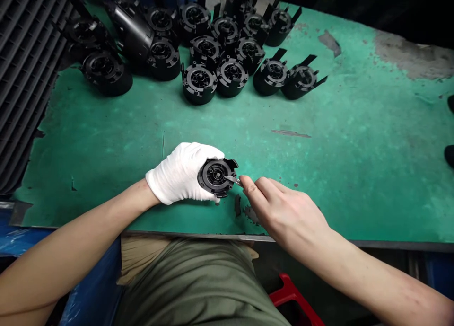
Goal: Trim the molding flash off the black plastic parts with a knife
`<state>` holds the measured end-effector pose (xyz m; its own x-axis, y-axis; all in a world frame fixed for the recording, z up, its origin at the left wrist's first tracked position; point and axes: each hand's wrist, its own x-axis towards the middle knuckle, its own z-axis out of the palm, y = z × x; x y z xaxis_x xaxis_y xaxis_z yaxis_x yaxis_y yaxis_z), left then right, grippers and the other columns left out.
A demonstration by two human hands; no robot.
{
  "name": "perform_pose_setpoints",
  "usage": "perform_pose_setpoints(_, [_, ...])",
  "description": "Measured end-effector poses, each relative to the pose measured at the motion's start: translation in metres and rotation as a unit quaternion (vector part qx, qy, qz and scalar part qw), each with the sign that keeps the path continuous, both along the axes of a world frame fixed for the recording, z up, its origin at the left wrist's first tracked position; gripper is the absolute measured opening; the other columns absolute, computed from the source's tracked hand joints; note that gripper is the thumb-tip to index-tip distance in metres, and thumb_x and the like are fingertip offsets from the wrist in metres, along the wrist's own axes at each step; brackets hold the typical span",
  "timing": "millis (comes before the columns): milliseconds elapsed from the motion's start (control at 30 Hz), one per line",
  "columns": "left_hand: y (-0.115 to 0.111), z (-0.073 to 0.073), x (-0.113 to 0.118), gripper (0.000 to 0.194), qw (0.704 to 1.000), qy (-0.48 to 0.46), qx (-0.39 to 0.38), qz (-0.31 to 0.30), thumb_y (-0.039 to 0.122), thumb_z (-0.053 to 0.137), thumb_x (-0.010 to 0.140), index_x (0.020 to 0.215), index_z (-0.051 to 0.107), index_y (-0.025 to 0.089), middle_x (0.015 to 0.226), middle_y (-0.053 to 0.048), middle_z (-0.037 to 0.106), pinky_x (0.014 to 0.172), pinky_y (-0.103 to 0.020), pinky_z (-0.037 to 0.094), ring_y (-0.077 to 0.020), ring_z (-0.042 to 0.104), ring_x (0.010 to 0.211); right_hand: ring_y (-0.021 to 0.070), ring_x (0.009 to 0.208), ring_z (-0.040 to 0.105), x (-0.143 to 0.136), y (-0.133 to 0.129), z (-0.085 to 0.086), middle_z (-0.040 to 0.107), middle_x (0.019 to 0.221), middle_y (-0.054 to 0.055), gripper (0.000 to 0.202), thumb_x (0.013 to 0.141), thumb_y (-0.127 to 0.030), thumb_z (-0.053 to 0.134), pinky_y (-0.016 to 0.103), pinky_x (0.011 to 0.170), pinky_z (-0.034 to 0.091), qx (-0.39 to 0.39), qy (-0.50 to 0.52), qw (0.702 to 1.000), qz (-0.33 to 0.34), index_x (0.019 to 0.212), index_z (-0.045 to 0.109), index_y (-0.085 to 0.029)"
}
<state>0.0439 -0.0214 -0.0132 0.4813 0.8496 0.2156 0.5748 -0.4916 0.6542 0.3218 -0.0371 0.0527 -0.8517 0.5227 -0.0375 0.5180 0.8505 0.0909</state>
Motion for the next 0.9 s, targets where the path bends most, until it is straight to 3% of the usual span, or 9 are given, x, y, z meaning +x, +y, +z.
perform_pose_setpoints(167, [-0.007,-0.001,0.003,0.088,0.999,0.027,0.025,0.028,0.084,0.085,0.067,0.121,0.067,0.017,0.116,-0.013,0.077,0.094,-0.047,0.058,-0.0353,0.076,0.106,0.0169,0.065,0.051,0.002,-0.001,-0.003,0.059,0.082,0.002,0.032,0.102,-0.008,0.052,0.032,0.054,0.036,-0.052,0.049,0.996,-0.052,0.132,0.062,-0.011])
perform_pose_setpoints(333, [-0.018,0.000,0.007,0.098,0.992,0.075,0.037,0.092,0.106,0.066,0.057,0.095,0.068,0.016,0.100,-0.016,0.073,0.082,-0.050,0.058,-0.0357,0.072,0.092,0.0168,0.082,0.064,0.009,-0.012,-0.019,0.067,0.097,0.005,0.031,0.111,-0.023,0.052,0.029,0.074,0.051,-0.182,0.195,0.950,-0.166,0.141,0.058,-0.019])
perform_pose_setpoints(467, [-0.020,-0.005,0.005,0.089,0.997,0.028,0.051,0.059,0.102,0.075,0.052,0.086,0.061,0.020,0.107,-0.017,0.070,0.086,-0.051,0.060,-0.0349,0.071,0.099,0.0173,0.082,0.065,0.009,-0.027,-0.031,0.067,0.096,0.005,0.033,0.111,-0.022,0.051,0.029,0.073,0.053,-0.197,0.226,0.935,-0.191,0.143,0.057,-0.019])
perform_pose_setpoints(533, [-0.021,-0.008,0.004,0.089,0.997,-0.025,0.050,0.045,0.095,0.083,0.052,0.095,0.058,0.021,0.116,-0.018,0.067,0.092,-0.052,0.062,-0.0358,0.070,0.110,0.0167,0.079,0.063,0.009,-0.029,-0.034,0.064,0.092,0.004,0.034,0.111,-0.022,0.051,0.028,0.071,0.052,-0.187,0.210,0.941,-0.188,0.144,0.058,-0.017])
perform_pose_setpoints(667, [-0.021,-0.012,0.005,0.104,0.993,-0.105,0.028,0.051,0.081,0.093,0.057,0.130,0.047,0.023,0.139,-0.021,0.059,0.102,-0.054,0.062,-0.0357,0.069,0.123,0.0153,0.076,0.062,0.009,-0.020,-0.031,0.063,0.090,0.003,0.034,0.111,-0.022,0.051,0.026,0.071,0.051,-0.171,0.187,0.953,-0.168,0.143,0.061,-0.015])
perform_pose_setpoints(767, [-0.020,-0.010,0.006,0.115,0.996,-0.082,0.014,0.044,0.080,0.092,0.062,0.146,0.041,0.021,0.139,-0.021,0.062,0.107,-0.053,0.060,-0.0368,0.070,0.124,0.0142,0.072,0.059,0.008,-0.014,-0.029,0.062,0.088,0.003,0.034,0.111,-0.023,0.052,0.026,0.067,0.048,-0.151,0.179,0.960,-0.155,0.142,0.062,-0.014])
perform_pose_setpoints(900, [-0.019,-0.010,0.004,0.116,0.999,-0.025,0.039,-0.002,0.085,0.082,0.070,0.154,0.040,0.017,0.140,-0.022,0.066,0.111,-0.055,0.057,-0.0397,0.069,0.128,0.0132,0.067,0.056,0.004,-0.012,-0.029,0.061,0.086,0.002,0.034,0.112,-0.023,0.050,0.026,0.064,0.045,-0.135,0.171,0.965,-0.144,0.141,0.064,-0.012])
